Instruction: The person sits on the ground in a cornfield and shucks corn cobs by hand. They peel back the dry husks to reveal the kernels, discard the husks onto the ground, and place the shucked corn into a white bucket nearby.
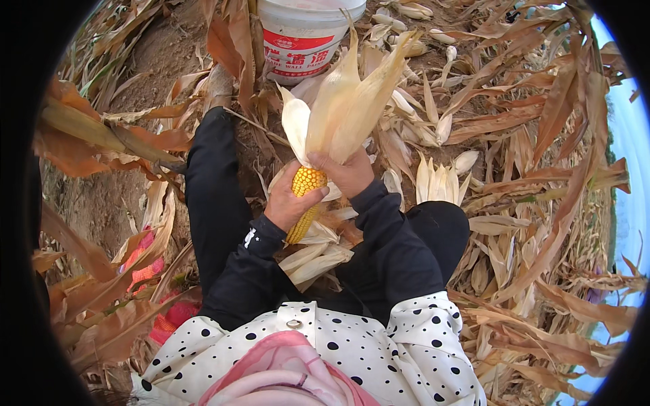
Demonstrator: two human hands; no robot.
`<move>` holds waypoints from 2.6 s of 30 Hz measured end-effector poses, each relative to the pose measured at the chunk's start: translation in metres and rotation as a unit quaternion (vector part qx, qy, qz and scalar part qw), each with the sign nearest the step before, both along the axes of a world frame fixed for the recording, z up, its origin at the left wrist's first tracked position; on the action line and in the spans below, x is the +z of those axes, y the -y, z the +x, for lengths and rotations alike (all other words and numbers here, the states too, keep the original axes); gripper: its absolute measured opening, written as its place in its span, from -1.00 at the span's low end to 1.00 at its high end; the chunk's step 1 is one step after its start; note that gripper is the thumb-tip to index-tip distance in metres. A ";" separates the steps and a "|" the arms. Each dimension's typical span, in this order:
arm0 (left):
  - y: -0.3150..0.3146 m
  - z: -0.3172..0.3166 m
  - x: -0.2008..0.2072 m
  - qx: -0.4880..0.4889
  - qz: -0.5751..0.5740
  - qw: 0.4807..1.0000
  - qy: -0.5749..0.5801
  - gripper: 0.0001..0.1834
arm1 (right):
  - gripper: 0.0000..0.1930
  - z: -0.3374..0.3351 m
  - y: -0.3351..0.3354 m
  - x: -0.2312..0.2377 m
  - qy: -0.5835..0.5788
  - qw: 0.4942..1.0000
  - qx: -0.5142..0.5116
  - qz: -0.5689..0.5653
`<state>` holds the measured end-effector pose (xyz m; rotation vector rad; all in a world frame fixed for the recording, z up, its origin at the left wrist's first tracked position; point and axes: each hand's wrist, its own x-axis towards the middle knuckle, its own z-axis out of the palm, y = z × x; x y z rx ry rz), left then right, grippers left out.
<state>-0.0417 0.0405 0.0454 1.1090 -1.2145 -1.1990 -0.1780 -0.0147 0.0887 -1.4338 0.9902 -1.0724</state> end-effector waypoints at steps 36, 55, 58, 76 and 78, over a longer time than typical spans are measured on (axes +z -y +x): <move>0.001 0.033 0.014 -0.012 0.025 0.943 -0.333 -0.41 | -0.30 -0.028 -0.001 -0.007 -0.426 0.870 0.248 0.017; -0.004 0.021 0.027 -0.055 -0.021 0.985 -0.159 -0.33 | -0.63 0.001 -0.003 0.031 0.164 0.986 0.028 0.010; -0.004 0.014 0.015 -0.070 -0.025 0.992 -0.104 -0.28 | -0.61 0.004 -0.009 0.016 0.194 0.979 0.054 0.012; 0.000 0.010 0.021 -0.066 0.036 0.993 -0.093 -0.36 | -0.71 0.013 -0.012 0.000 0.210 0.978 -0.010 -0.016; 0.001 0.011 0.011 -0.075 0.030 0.991 -0.107 -0.36 | -0.69 0.020 -0.012 0.003 0.336 0.940 0.013 0.051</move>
